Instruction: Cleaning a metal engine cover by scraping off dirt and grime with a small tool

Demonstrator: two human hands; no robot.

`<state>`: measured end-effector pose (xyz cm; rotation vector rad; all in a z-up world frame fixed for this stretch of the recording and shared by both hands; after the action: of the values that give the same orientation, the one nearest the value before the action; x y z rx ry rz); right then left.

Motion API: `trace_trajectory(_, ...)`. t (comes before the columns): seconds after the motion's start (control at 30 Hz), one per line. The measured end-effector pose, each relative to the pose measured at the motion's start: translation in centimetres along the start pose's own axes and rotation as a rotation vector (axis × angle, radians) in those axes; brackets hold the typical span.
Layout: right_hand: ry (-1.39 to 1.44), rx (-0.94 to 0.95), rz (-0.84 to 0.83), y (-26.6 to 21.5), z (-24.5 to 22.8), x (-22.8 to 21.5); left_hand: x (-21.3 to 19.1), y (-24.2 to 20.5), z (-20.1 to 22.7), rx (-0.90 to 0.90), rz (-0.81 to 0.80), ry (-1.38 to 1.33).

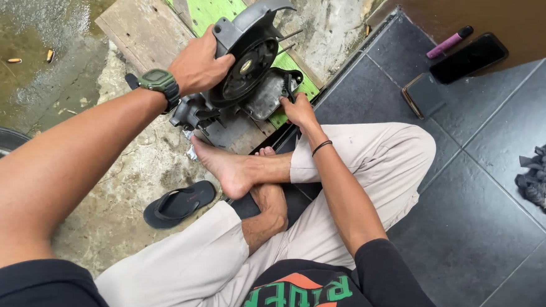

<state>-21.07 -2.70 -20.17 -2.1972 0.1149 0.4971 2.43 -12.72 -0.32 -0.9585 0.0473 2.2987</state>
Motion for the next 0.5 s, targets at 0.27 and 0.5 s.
trace_trajectory(0.27,-0.026,-0.046,0.016,-0.2,0.7,0.2,2.9,-2.4,3.1,0.172,0.097,-0.077)
trace_trajectory(0.5,0.045,-0.118,-0.059,0.0,0.1,0.8,4.5,-3.1,3.7,0.179,0.113,-0.052)
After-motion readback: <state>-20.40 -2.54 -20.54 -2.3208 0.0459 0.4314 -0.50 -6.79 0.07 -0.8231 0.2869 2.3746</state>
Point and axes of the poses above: each hand's wrist, its own y-axis towards the middle knuckle, its own x-axis out of the palm, z = x × y, the point moved 5 cm from there along y, towards the middle knuckle, and after that the axes turned 11 degrees about x, right-handed, at the moved point
